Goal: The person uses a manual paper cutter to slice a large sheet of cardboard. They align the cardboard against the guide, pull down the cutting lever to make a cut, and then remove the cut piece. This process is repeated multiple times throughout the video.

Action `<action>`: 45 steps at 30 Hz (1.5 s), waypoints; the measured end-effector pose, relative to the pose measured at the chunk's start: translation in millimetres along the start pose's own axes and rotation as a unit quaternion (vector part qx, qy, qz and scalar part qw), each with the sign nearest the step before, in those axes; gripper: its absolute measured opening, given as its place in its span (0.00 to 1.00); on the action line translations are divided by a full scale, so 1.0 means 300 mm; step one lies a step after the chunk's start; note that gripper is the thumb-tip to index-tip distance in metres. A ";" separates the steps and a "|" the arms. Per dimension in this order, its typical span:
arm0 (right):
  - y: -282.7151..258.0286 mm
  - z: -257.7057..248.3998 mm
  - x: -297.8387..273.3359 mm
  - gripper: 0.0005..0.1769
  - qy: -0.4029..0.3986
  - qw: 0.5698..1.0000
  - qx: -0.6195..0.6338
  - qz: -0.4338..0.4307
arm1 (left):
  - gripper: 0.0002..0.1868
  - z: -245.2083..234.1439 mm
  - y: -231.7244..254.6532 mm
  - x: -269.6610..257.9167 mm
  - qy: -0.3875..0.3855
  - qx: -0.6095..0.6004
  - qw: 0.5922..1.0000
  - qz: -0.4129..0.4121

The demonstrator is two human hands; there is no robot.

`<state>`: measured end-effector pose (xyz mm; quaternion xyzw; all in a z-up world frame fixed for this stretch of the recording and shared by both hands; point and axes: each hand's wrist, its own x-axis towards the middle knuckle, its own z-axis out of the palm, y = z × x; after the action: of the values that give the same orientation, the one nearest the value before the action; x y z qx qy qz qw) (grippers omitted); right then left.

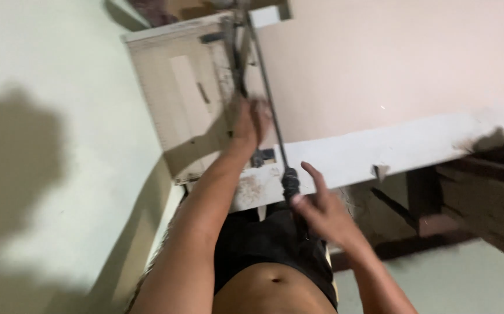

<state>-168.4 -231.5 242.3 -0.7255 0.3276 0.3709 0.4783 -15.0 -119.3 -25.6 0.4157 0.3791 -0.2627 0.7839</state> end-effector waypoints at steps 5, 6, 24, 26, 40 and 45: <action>0.273 -0.020 0.339 0.44 0.128 0.949 0.287 0.014 | 0.20 -0.150 0.029 -0.020 -0.278 0.799 0.505 0.173; 0.379 -0.020 0.439 0.44 0.128 0.949 0.289 0.014 | 0.20 -0.118 0.101 -0.095 -0.278 0.799 0.504 0.173; 0.584 0.092 0.740 0.20 0.233 0.865 0.445 -0.011 | 0.45 0.074 0.287 -0.232 -0.157 0.827 0.509 0.179; 0.584 0.082 0.758 0.19 0.224 0.866 0.446 -0.030 | 0.61 0.059 0.186 -0.130 -0.118 0.862 0.475 0.129; -0.104 0.105 0.084 0.48 0.037 0.973 -0.227 0.020 | 0.64 0.084 0.143 -0.107 -0.089 0.877 0.462 0.096; 0.391 0.407 0.488 0.38 0.080 0.954 -0.289 -0.014 | 0.65 0.061 0.117 -0.067 -0.091 0.876 0.466 0.086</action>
<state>-218.6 -173.2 32.1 -0.8644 0.2332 0.3838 0.2262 5.7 -114.8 13.3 0.8892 -0.1605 -0.4245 0.0577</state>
